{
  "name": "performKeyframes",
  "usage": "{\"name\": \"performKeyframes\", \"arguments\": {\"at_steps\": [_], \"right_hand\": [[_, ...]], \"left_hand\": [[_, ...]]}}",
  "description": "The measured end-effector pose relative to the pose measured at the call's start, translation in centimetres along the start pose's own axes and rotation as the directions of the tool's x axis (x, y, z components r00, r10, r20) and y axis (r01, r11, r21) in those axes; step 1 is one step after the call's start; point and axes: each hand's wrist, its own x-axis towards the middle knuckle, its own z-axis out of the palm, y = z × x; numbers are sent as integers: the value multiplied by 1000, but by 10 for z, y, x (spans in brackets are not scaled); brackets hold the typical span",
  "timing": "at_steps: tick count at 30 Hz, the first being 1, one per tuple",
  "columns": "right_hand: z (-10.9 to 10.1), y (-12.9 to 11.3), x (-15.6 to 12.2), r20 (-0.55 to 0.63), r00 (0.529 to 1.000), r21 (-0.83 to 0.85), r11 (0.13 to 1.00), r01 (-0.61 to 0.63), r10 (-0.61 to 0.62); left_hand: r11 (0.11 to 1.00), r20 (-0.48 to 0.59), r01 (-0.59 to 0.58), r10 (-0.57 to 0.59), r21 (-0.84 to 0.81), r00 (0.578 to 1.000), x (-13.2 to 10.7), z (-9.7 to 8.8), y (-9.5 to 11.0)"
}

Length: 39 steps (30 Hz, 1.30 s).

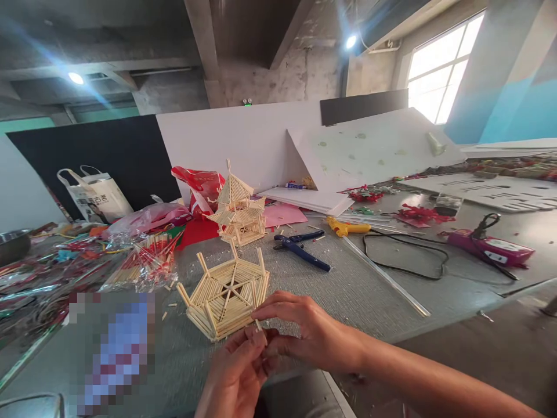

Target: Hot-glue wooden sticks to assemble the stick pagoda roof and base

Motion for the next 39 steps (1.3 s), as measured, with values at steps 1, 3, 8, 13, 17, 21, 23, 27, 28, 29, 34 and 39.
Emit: {"name": "performKeyframes", "arguments": {"at_steps": [1, 3, 8, 13, 17, 21, 23, 27, 28, 29, 34, 39], "right_hand": [[0, 0, 0, -9, 1000, 4, 1000, 8, -8], [0, -1, -2, -26, 999, 14, 999, 29, -29], [-4, -4, -2, -16, 999, 25, 999, 41, -41], [-6, -6, -4, -10, 1000, 29, 999, 24, -24], [-2, -5, -7, -32, 999, -13, 1000, 18, -18], [1, -5, -10, -40, 999, -50, 999, 13, -15], [-1, -6, -10, -26, 1000, -26, 1000, 2, -3], [-7, -7, -12, 0, 999, 91, 994, -53, 53], [-7, -7, -12, -24, 995, 119, 989, -89, 93], [-7, -6, -13, -52, 987, 148, 979, -141, 150], [4, -3, -17, 50, 908, 483, 786, -386, 415], [15, -7, -15, 172, 899, 704, 588, -399, 404]], "left_hand": [[1000, -7, 4, -4, 6, 1000, -1, 1, 0], [1000, -21, 2, -2, 15, 1000, -3, 3, 1], [999, -45, 5, -3, 38, 999, -7, 7, 1], [998, -44, 2, 0, 59, 999, -6, 7, 1], [990, -84, -55, 66, 133, 994, -2, 3, -4], [962, -95, -115, 143, 248, 985, 0, 1, -8], [963, -69, -117, 138, 243, 988, 0, 1, -6], [993, -79, -35, 44, 110, 996, -4, 3, 1], [996, -99, -20, 28, 87, 995, -5, 4, 3], [997, -121, -18, 27, 71, 992, -6, 5, 4], [990, -158, -96, 112, 101, 981, -10, 13, 7], [969, -103, -180, 200, 169, 974, -11, 20, 4]]}}
